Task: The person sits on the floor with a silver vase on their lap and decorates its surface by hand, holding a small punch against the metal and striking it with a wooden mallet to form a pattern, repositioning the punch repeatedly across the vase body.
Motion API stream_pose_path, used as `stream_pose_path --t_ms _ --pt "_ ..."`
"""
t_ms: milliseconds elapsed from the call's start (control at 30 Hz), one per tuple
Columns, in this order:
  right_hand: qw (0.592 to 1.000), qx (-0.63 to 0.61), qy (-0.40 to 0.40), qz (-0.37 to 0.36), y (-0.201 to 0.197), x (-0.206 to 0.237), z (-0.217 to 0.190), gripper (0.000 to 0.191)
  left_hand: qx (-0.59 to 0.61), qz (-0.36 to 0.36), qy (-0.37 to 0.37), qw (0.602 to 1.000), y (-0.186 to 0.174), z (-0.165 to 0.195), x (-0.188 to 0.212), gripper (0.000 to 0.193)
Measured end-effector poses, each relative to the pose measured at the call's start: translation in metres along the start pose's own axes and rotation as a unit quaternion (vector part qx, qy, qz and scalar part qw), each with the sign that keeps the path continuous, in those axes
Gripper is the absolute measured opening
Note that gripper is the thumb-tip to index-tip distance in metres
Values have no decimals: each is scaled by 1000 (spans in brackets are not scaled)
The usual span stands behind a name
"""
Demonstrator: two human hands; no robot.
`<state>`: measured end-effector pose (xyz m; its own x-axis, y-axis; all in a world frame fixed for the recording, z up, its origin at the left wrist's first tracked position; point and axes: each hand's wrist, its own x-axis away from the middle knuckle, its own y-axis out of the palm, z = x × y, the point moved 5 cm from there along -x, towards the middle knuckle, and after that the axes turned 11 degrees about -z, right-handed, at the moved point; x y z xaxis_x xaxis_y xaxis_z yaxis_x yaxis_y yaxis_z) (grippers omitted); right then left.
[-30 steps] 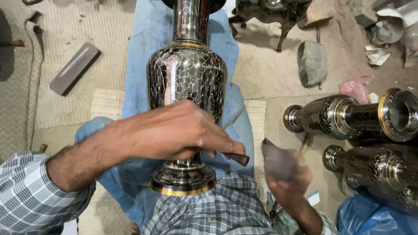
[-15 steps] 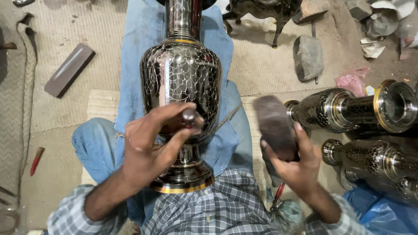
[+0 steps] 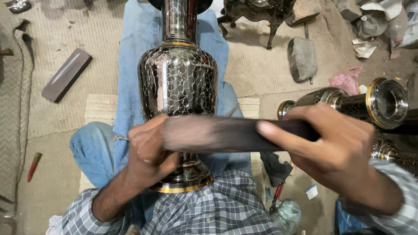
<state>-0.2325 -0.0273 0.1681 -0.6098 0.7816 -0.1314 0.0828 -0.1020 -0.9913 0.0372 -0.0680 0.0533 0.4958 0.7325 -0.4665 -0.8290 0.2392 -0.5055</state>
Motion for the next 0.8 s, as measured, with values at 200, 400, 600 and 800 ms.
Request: stream_pose_path --t_ms 200,400,600,800 --pt "994 76 -19 -81 -28 -35 -16 68 39 88 48 994 7 -2 16 23" --pt "980 104 -41 -162 -41 -51 -24 76 27 152 52 987 13 -8 35 48" --pt "984 63 -41 -160 -43 -44 -18 77 104 200 1 974 21 -22 44 64" --pt "982 14 -51 -181 -50 -35 -4 88 89 174 16 981 18 -18 43 53"
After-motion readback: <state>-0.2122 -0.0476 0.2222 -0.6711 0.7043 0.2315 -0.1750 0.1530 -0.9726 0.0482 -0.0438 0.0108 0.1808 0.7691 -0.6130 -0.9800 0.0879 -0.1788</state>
